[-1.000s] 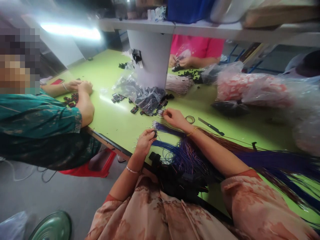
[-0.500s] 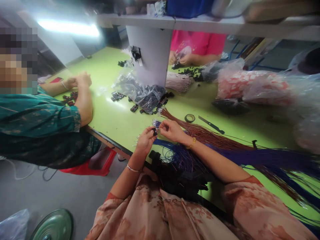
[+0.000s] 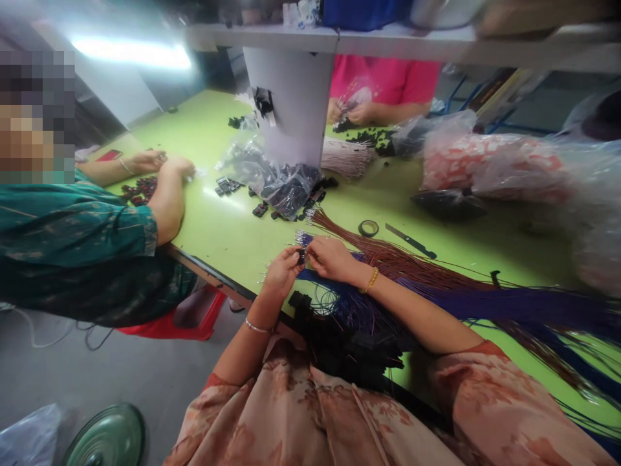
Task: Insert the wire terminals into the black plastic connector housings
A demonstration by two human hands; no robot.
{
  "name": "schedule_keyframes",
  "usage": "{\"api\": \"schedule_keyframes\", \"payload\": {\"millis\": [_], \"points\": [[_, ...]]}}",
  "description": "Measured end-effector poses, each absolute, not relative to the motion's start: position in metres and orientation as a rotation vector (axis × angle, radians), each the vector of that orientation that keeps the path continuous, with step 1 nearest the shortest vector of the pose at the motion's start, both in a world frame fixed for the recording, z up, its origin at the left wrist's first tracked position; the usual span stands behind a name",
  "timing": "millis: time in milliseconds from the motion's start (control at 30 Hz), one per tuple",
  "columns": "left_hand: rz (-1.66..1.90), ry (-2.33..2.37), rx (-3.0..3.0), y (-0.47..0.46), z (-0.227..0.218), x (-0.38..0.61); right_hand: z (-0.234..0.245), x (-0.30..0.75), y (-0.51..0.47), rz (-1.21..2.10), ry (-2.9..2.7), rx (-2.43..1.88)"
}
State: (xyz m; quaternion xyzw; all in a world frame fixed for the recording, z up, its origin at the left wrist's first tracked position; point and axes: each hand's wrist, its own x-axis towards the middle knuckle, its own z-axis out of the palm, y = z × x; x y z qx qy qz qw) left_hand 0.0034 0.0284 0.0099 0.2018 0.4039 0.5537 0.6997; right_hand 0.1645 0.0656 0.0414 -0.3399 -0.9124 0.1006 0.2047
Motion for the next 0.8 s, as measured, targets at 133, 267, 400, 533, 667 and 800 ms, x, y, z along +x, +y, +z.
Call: {"api": "schedule_keyframes", "payload": {"millis": [133, 267, 400, 533, 667, 800], "points": [[1.254, 0.96, 0.442, 0.027, 0.012, 0.007, 0.038, 0.165, 0.067, 0.241, -2.595, -0.917], [1.258, 0.989, 0.417, 0.026, 0.014, 0.008, 0.04, 0.167, 0.066, 0.387, -2.533, -0.996], [1.253, 1.01, 0.434, 0.027, 0.012, 0.009, 0.038, 0.164, 0.063, 0.421, -2.51, -1.082], [1.249, 1.066, 0.492, 0.024, 0.017, 0.012, 0.041, 0.165, 0.063, 0.503, -2.462, -1.104], [1.406, 1.174, 0.836, -0.003, 0.043, 0.029, 0.063, 0.179, 0.077, 0.883, -2.346, -1.027], [1.227, 0.954, 1.637, -0.048, 0.07, 0.071, 0.083, 0.179, 0.086, 1.006, -2.416, -1.131]]}}
